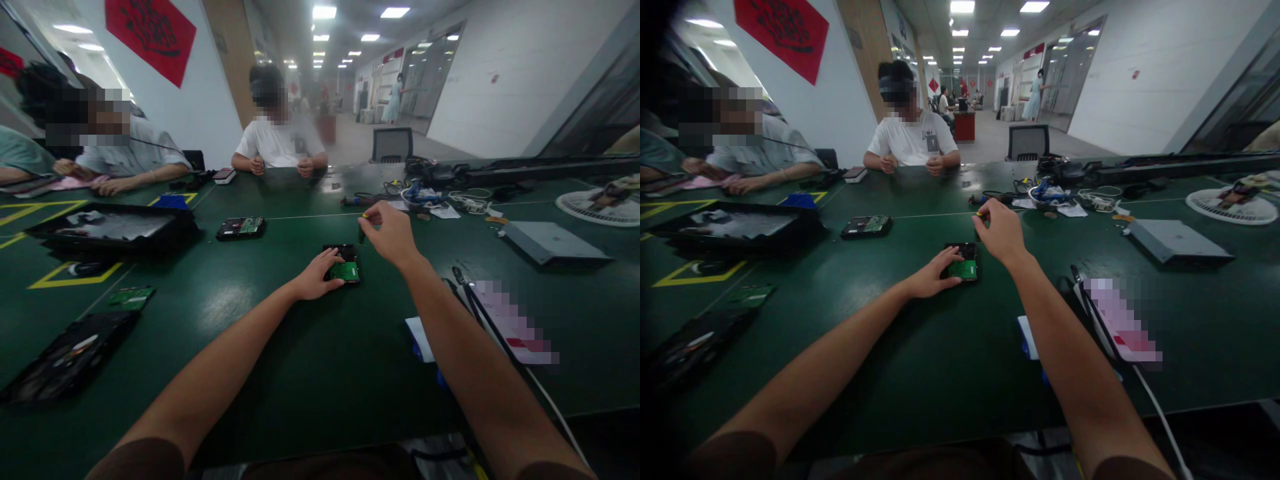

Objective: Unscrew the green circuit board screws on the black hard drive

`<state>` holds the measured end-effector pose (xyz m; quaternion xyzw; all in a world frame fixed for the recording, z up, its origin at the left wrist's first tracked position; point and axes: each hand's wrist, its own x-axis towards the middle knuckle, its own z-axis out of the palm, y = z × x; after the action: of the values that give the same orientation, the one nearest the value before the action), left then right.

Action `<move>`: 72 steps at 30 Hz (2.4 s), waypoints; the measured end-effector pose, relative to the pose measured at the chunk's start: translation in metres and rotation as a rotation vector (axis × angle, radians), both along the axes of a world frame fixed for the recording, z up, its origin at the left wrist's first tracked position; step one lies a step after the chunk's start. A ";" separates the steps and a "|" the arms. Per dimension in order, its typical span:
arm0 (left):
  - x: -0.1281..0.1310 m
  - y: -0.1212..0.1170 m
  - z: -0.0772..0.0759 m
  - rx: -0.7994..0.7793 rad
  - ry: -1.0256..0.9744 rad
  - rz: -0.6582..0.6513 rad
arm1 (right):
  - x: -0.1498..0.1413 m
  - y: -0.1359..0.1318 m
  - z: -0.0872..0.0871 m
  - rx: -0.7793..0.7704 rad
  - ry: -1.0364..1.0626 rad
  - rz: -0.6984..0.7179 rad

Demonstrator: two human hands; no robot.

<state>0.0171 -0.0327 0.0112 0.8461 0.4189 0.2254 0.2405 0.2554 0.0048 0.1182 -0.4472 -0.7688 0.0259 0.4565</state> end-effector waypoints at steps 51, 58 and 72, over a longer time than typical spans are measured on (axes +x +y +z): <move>0.000 -0.006 0.011 -0.049 -0.009 0.008 | -0.001 -0.005 0.001 -0.141 -0.189 0.011; 0.000 -0.004 0.008 -0.037 0.005 0.000 | 0.000 -0.007 0.003 -0.127 -0.191 0.013; 0.000 -0.006 0.011 -0.046 -0.031 0.035 | 0.010 -0.002 0.012 -0.040 0.082 -0.082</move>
<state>0.0174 -0.0388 0.0222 0.8294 0.4348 0.2326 0.2624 0.2659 0.0026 0.1301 -0.4861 -0.7296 0.0407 0.4793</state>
